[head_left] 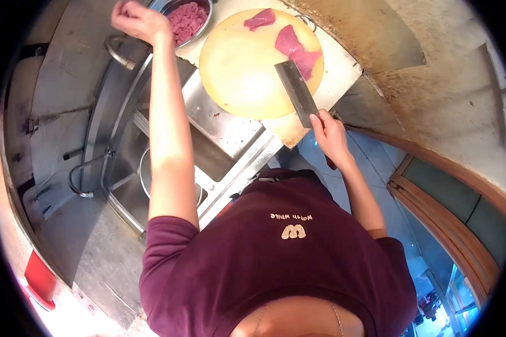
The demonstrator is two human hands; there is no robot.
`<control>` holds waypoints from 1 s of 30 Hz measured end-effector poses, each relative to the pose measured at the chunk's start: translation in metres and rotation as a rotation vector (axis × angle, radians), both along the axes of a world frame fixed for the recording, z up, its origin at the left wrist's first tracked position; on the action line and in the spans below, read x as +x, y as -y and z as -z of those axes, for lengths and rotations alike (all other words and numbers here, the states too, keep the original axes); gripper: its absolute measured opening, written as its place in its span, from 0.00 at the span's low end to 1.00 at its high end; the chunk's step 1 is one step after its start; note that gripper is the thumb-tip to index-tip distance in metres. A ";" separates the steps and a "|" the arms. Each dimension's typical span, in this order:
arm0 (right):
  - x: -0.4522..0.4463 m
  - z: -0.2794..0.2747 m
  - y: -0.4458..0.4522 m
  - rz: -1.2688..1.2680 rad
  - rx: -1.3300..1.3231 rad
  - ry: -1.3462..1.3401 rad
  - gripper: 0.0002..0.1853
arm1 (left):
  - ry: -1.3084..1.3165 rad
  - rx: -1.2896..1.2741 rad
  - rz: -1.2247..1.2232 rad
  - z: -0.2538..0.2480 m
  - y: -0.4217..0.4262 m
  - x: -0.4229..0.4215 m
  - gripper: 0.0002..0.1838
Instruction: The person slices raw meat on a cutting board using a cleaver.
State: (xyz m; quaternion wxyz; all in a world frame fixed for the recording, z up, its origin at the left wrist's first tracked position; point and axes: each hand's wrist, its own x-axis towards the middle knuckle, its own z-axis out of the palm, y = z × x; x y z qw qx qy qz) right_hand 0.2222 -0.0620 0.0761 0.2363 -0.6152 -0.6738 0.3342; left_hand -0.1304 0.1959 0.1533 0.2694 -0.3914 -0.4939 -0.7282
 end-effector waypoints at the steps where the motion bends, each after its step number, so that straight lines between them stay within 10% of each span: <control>1: 0.003 -0.003 0.002 0.025 -0.011 -0.020 0.11 | -0.190 -0.490 0.136 0.009 -0.007 -0.026 0.17; 2: 0.006 -0.003 0.007 0.027 -0.031 0.005 0.11 | -0.382 -0.982 0.268 0.028 -0.011 -0.050 0.21; 4: 0.012 0.003 0.011 0.037 -0.053 0.055 0.11 | -0.463 -1.151 -0.065 0.113 -0.010 -0.062 0.27; 9: 0.013 0.011 0.016 0.105 -0.120 0.006 0.11 | -0.552 -0.641 0.280 0.121 -0.025 -0.004 0.09; 15: 0.009 0.004 0.003 0.061 -0.064 0.018 0.12 | -0.122 -1.436 0.585 0.172 -0.036 0.094 0.34; 21: 0.013 0.011 0.007 0.127 -0.092 -0.030 0.11 | -0.080 -1.857 0.733 0.158 -0.038 0.124 0.26; 24: 0.017 0.016 0.011 0.133 -0.099 -0.065 0.11 | -0.089 -1.562 0.687 0.154 -0.012 0.128 0.23; 30: 0.023 0.020 0.008 0.123 -0.106 -0.102 0.11 | 0.726 -1.406 1.282 0.128 0.078 0.116 0.15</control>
